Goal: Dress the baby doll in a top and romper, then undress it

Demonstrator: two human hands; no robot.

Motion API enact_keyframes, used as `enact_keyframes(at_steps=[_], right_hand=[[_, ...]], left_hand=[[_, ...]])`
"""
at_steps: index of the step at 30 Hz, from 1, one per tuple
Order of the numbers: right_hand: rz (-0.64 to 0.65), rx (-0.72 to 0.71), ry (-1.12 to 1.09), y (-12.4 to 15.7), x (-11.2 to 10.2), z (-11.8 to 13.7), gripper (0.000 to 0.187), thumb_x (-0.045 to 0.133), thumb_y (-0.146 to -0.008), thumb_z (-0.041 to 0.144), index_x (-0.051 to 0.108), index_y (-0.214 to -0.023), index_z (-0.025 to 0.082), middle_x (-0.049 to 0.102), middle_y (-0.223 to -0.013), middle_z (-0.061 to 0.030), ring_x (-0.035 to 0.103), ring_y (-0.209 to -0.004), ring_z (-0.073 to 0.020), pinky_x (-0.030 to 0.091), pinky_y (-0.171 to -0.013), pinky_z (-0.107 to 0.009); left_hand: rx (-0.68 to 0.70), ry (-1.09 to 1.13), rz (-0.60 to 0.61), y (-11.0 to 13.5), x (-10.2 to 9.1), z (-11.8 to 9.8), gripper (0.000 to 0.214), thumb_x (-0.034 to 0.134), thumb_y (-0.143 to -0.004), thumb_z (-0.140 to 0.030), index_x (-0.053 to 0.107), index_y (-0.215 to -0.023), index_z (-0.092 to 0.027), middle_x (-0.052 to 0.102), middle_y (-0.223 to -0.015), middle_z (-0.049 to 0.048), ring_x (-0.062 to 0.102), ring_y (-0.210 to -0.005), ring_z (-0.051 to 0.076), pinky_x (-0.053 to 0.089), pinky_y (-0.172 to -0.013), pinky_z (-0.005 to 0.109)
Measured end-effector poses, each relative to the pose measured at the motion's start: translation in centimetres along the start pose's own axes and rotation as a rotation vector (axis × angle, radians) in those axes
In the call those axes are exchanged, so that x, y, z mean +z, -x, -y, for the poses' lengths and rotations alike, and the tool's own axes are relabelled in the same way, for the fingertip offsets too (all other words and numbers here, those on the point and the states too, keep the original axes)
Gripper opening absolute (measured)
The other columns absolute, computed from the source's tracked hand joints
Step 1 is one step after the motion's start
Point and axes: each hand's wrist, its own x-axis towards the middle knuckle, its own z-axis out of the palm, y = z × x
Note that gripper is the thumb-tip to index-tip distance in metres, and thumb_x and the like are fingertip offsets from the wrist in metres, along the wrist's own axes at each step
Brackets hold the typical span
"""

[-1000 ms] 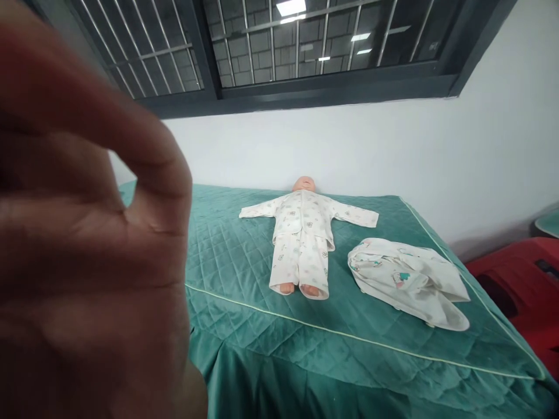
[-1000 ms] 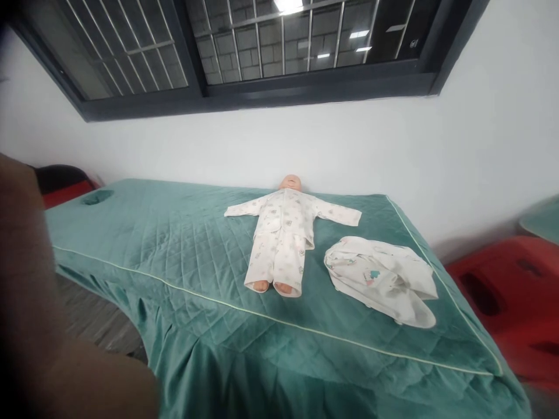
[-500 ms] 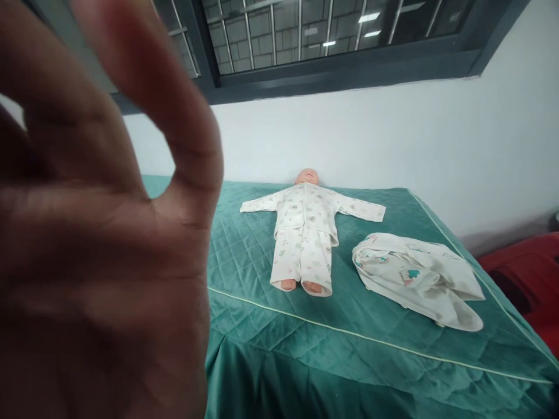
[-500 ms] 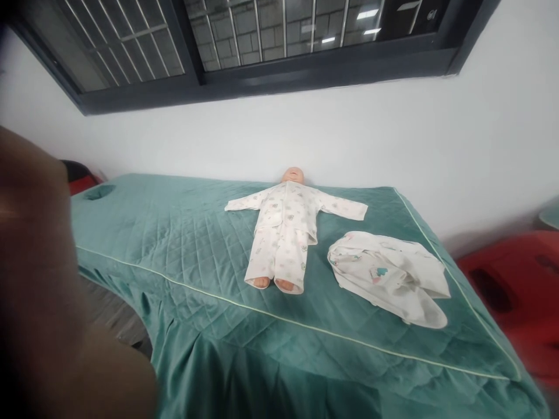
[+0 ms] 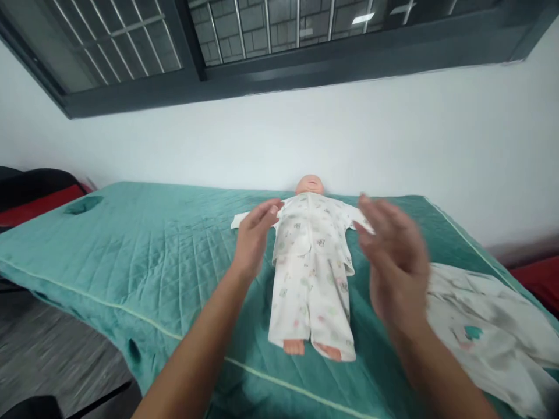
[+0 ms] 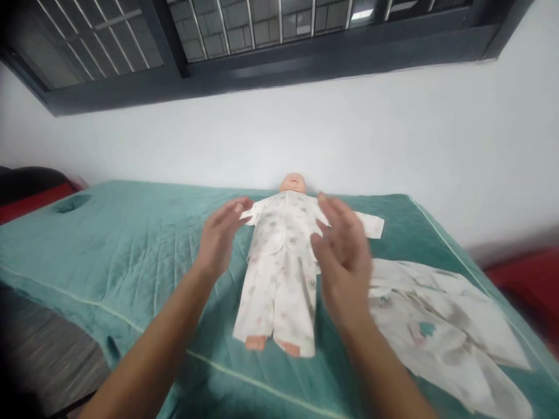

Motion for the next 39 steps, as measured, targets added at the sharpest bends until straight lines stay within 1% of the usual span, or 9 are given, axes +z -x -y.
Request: enact_keyframes(at_steps=[2, 4, 6, 9, 12, 16, 24, 28, 39], right_hand=[[0.003, 0.057, 0.051, -3.2, 1.8, -3.9, 0.041, 0.066, -0.088, 0.029, 0.058, -0.129, 0.031, 0.059, -0.142, -0.0053, 0.049, -0.138, -0.025, 0.042, -0.112, -0.049], [0.042, 0.128, 0.198, -6.6, 3.1, -7.9, 0.041, 0.064, -0.087, 0.03, 0.058, -0.127, 0.029, 0.06, -0.141, -0.0067, 0.05, -0.137, -0.0266, 0.042, -0.112, -0.05], [0.143, 0.166, 0.376, -9.3, 3.7, -11.0, 0.042, 0.062, -0.087, 0.034, 0.058, -0.129, 0.026, 0.059, -0.141, -0.0092, 0.052, -0.134, -0.0292, 0.039, -0.114, -0.052], [0.262, 0.184, 0.52, -11.0, 3.5, -13.3, 0.039, 0.058, -0.09, 0.041, 0.06, -0.125, 0.024, 0.061, -0.139, -0.0103, 0.053, -0.132, -0.0307, 0.037, -0.114, -0.053], [0.29, 0.139, 0.531, -10.8, 3.0, -13.7, 0.035, 0.055, -0.092, 0.044, 0.061, -0.121, 0.026, 0.062, -0.136, -0.0074, 0.054, -0.13, -0.028, 0.039, -0.113, -0.049], [0.307, 0.108, 0.556, -10.4, 3.0, -13.8, 0.034, 0.054, -0.093, 0.045, 0.06, -0.121, 0.028, 0.061, -0.139, -0.0049, 0.053, -0.132, -0.0261, 0.038, -0.113, -0.048], [0.408, 0.099, 0.658, -10.6, 3.1, -13.5, 0.036, 0.049, -0.097, 0.046, 0.062, -0.126, 0.029, 0.052, -0.15, -0.0055, 0.042, -0.142, -0.0278, 0.03, -0.119, -0.053], [0.446, 0.047, 0.65, -10.5, 3.0, -13.5, 0.034, 0.049, -0.097, 0.043, 0.062, -0.126, 0.031, 0.052, -0.149, -0.0044, 0.041, -0.143, -0.0266, 0.032, -0.119, -0.051], [0.262, 0.135, 0.383, -8.7, 2.1, -13.4, 0.038, 0.064, -0.089, 0.043, 0.063, -0.124, 0.029, 0.057, -0.145, -0.0041, 0.047, -0.138, -0.0249, 0.033, -0.119, -0.049]], left_hand=[[-0.014, -0.145, 0.034, -3.5, 1.4, 4.2, 0.027, 0.061, -0.091, -0.038, 0.074, -0.105, -0.02, 0.072, -0.121, 0.0075, 0.063, -0.119, 0.024, 0.046, -0.106, 0.04], [-0.012, -0.291, 0.068, -6.6, 3.0, 7.3, 0.024, 0.059, -0.091, -0.029, 0.073, -0.107, -0.018, 0.072, -0.122, 0.0092, 0.064, -0.118, 0.024, 0.045, -0.107, 0.039], [0.029, -0.439, 0.123, -9.0, 4.4, 9.2, 0.025, 0.056, -0.091, -0.022, 0.072, -0.11, -0.016, 0.071, -0.122, 0.0107, 0.063, -0.118, 0.024, 0.044, -0.109, 0.04], [0.094, -0.522, 0.242, -10.9, 5.4, 10.6, 0.028, 0.05, -0.094, -0.02, 0.071, -0.112, -0.019, 0.07, -0.124, 0.0081, 0.061, -0.121, 0.022, 0.042, -0.111, 0.038], [0.087, -0.468, 0.329, -11.1, 5.0, 11.1, 0.03, 0.045, -0.098, -0.023, 0.07, -0.114, -0.022, 0.067, -0.13, 0.005, 0.058, -0.125, 0.018, 0.04, -0.114, 0.034], [0.078, -0.457, 0.365, -10.8, 4.6, 10.9, 0.032, 0.042, -0.1, -0.024, 0.07, -0.116, -0.023, 0.065, -0.133, 0.0037, 0.055, -0.128, 0.017, 0.038, -0.115, 0.032], [0.104, -0.536, 0.429, -10.9, 4.7, 10.9, 0.039, 0.036, -0.101, -0.023, 0.064, -0.128, -0.024, 0.059, -0.141, 0.0044, 0.049, -0.135, 0.017, 0.034, -0.119, 0.035], [0.115, -0.539, 0.449, -10.9, 4.4, 11.1, 0.039, 0.037, -0.102, -0.025, 0.064, -0.131, -0.025, 0.057, -0.144, 0.0043, 0.047, -0.137, 0.018, 0.032, -0.121, 0.036], [0.139, -0.451, 0.373, -9.4, 4.1, 10.4, 0.025, 0.051, -0.097, -0.03, 0.073, -0.108, -0.025, 0.06, -0.14, 0.004, 0.049, -0.136, 0.019, 0.034, -0.119, 0.036]])
